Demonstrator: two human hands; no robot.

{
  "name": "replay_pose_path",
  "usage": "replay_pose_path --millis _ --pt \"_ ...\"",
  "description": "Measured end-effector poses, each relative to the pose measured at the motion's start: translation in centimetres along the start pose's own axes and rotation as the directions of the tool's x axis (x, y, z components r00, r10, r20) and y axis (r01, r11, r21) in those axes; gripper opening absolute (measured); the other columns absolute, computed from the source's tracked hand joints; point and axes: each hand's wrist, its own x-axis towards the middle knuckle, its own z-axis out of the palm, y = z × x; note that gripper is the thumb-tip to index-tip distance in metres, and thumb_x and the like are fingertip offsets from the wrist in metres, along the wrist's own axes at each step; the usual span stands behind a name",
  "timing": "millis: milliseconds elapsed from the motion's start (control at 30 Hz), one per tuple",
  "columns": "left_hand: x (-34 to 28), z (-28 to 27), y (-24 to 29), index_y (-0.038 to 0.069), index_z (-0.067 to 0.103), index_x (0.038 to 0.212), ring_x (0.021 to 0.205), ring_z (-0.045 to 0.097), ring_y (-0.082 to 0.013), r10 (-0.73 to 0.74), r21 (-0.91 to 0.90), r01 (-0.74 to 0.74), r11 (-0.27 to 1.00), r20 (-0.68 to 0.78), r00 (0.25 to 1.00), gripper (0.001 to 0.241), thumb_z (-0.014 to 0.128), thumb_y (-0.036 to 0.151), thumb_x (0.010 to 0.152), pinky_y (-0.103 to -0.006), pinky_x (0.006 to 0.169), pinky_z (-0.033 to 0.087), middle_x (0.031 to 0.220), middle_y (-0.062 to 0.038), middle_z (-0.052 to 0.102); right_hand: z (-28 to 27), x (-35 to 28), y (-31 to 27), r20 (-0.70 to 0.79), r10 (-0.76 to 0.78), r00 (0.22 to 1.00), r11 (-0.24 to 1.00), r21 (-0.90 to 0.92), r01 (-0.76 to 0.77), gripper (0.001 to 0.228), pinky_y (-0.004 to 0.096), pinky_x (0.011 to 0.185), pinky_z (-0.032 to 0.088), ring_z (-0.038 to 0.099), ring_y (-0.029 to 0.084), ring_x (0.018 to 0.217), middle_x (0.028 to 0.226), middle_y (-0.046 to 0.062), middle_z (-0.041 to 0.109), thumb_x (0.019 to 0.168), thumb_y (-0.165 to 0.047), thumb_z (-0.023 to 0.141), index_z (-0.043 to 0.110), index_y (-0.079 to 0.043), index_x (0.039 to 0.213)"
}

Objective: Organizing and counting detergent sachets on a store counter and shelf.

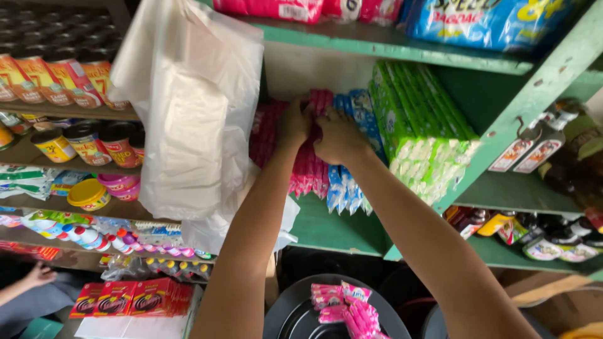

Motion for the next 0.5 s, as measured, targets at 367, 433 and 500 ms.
replay_pose_path --millis 367,433,500 --pt "-3.7 -5.7 5.0 0.004 0.058 0.137 0.12 0.059 -0.0444 0.319 -0.03 -0.319 0.947 0.022 0.947 0.058 0.065 -0.007 0.08 -0.0447 0.097 0.05 0.13 -0.027 0.062 1.3 1.7 2.2 -0.495 -0.214 0.842 0.91 0.212 0.356 0.05 0.047 0.107 0.046 0.055 0.046 0.126 0.136 0.028 0.057 0.078 -0.003 0.06 0.062 0.002 0.128" --pt "-7.3 -9.1 10.7 0.009 0.054 0.143 0.112 0.068 -0.0361 0.141 -0.144 -0.125 0.982 0.112 0.984 0.064 0.048 -0.014 0.083 -0.0376 0.093 0.055 0.136 -0.02 0.064 0.4 1.1 2.2 -0.475 -0.077 0.876 0.944 0.249 0.217 0.035 0.051 0.097 0.051 0.064 0.046 0.112 0.12 0.023 0.066 0.088 0.0 0.056 0.069 -0.005 0.12" --pt "-12.1 -12.8 15.4 0.009 0.056 0.142 0.125 0.061 -0.0373 0.308 -0.149 -0.298 0.943 0.047 0.95 0.066 0.047 -0.018 0.083 -0.0385 0.099 0.053 0.143 -0.022 0.059 -0.4 0.4 1.9 -0.588 -0.139 0.797 0.918 0.227 0.326 0.028 0.05 0.094 0.053 0.066 0.044 0.107 0.115 0.02 0.069 0.089 0.0 0.059 0.07 -0.006 0.113"
